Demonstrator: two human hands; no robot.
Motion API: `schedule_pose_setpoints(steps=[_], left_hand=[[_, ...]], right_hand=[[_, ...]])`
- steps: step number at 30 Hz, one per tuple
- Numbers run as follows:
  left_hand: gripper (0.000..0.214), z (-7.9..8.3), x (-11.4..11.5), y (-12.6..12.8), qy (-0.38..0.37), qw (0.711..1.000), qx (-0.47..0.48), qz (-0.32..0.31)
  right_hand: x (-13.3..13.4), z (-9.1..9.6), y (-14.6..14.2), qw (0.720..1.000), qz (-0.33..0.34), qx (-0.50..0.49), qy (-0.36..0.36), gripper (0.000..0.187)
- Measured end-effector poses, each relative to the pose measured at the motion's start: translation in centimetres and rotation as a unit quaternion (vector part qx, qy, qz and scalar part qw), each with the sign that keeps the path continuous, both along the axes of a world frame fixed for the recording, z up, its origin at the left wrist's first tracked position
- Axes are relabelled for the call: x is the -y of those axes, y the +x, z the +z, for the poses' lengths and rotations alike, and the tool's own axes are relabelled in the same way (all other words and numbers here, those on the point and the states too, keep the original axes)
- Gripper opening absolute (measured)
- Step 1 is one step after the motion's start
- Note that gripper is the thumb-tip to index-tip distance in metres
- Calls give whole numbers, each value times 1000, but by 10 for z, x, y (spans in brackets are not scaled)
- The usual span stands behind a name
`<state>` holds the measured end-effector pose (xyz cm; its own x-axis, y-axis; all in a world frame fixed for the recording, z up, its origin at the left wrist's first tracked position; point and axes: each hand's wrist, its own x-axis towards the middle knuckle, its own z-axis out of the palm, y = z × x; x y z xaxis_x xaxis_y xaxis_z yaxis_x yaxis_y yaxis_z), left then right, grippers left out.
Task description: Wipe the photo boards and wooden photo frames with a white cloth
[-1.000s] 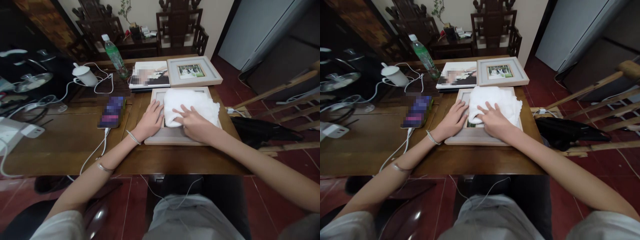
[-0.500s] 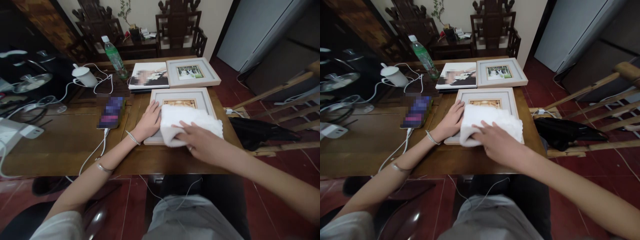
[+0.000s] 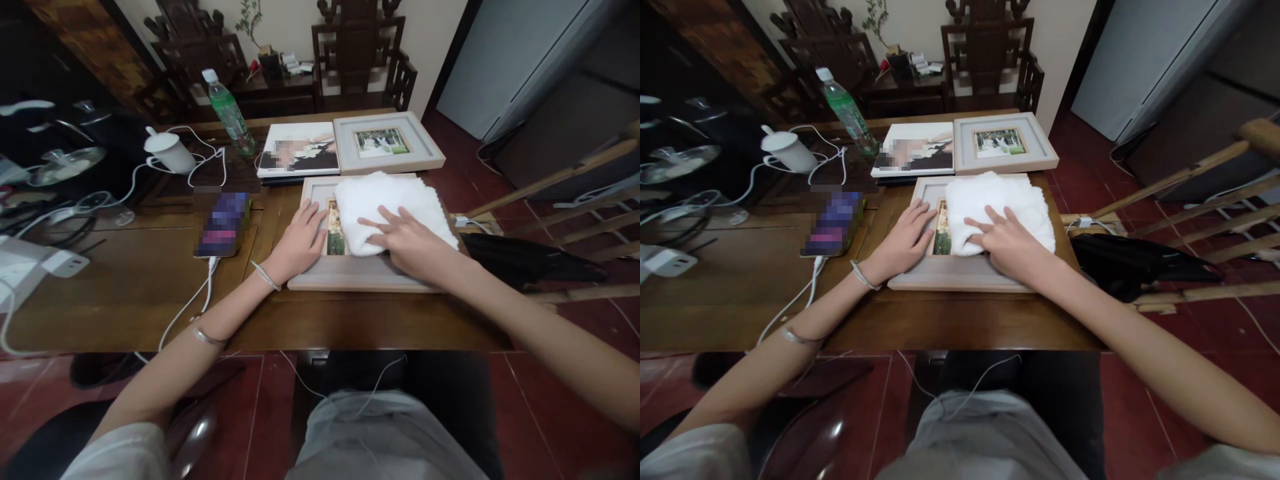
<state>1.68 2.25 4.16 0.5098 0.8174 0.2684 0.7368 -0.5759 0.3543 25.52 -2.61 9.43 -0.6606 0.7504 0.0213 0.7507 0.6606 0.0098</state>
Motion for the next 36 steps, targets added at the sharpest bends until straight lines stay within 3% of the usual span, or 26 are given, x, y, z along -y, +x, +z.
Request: schedule_pose_setpoints(steps=[6,9,13,21,29,32,36], left_hand=[[45,1,1,0,4,1000,-5,-1],[45,2,2,0,-11,1000,-8,-4],[45,2,2,-2,-25,1000,-5,-11],[48,0,-3,-4,-19,1000,3,-22],[48,-2,-3,-5,-27,999,-11,-21],[49,-1,-3,-4,-20,1000,-17,-14],[45,0,-2,-2,-1,1000,-11,-7]], right_hand=[[70,8,-20,998,-2,13,-59,59],[87,10,-32,998,5,10,-68,56],[82,4,-47,999,7,6,-46,42],[37,0,-49,999,5,9,-48,49],[84,-10,-37,998,54,-38,-5,33],[94,-15,-20,994,78,-68,41,22],[92,-11,11,991,95,-77,62,25]])
